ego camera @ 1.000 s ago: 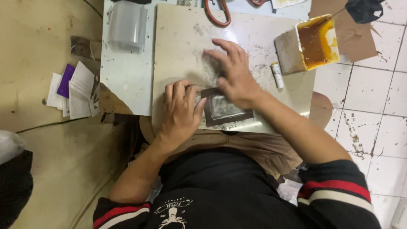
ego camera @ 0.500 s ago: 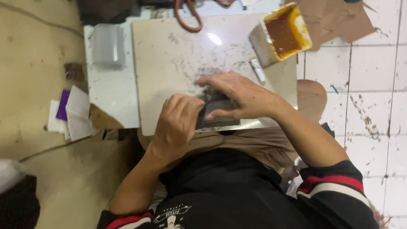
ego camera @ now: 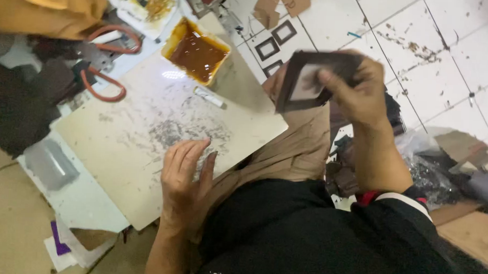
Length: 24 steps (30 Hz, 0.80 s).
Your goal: The person repeatedly applies glue to small dark leather frames using a brush, then places a clear plastic sheet into each frame and presses it down. Completed frames are set aside on the floor to the right.
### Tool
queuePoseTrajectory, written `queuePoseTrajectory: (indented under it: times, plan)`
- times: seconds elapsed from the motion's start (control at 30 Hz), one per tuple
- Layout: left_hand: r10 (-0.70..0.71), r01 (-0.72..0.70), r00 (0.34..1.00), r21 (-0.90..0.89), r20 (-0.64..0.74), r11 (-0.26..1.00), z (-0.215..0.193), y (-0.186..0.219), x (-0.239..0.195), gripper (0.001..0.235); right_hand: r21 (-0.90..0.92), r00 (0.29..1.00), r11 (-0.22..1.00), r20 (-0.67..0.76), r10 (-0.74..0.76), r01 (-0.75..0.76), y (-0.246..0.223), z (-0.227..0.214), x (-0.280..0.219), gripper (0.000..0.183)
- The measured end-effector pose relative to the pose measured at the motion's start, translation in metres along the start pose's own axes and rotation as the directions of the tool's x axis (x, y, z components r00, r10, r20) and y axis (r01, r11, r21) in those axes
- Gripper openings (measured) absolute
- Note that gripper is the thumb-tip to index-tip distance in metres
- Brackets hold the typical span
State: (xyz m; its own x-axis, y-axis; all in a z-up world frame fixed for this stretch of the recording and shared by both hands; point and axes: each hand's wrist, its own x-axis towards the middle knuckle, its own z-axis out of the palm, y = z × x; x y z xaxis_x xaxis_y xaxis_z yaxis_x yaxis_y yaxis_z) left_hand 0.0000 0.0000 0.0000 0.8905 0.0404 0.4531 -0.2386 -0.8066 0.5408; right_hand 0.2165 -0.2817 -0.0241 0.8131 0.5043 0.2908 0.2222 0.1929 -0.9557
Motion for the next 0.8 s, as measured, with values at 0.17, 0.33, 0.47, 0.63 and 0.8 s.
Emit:
queuePoseTrajectory:
  times: [0.17, 0.33, 0.47, 0.63, 0.8]
  plan:
    - [0.028, -0.018, 0.994, -0.093, 0.105, 0.995, 0.042, -0.003, 0.015, 0.024, 0.179, 0.803, 0.979, -0.567, 0.186, -0.100, 0.032, -0.087, -0.039, 0.011]
    - [-0.020, 0.034, 0.991, -0.107, 0.133, 0.994, 0.070, -0.009, 0.015, 0.024, 0.343, 0.511, 0.927, -0.776, 0.369, -0.148, 0.084, -0.152, -0.072, 0.034]
    - [-0.067, 0.077, 0.991, -0.078, 0.116, 0.994, 0.078, -0.008, 0.015, 0.028, 0.385, 0.362, 0.912, -0.837, 0.410, -0.143, 0.145, -0.189, -0.082, 0.026]
    - [-0.104, 0.109, 0.989, -0.049, 0.107, 0.993, 0.080, 0.001, 0.017, 0.030, 0.315, 0.291, 0.934, -0.890, 0.352, -0.167, 0.261, -0.270, -0.103, 0.018]
    - [-0.085, 0.087, 0.994, -0.025, 0.068, 0.996, 0.083, 0.005, 0.019, 0.024, 0.414, -0.077, 0.477, -0.811, 0.580, -0.775, 0.357, -0.316, -0.172, 0.031]
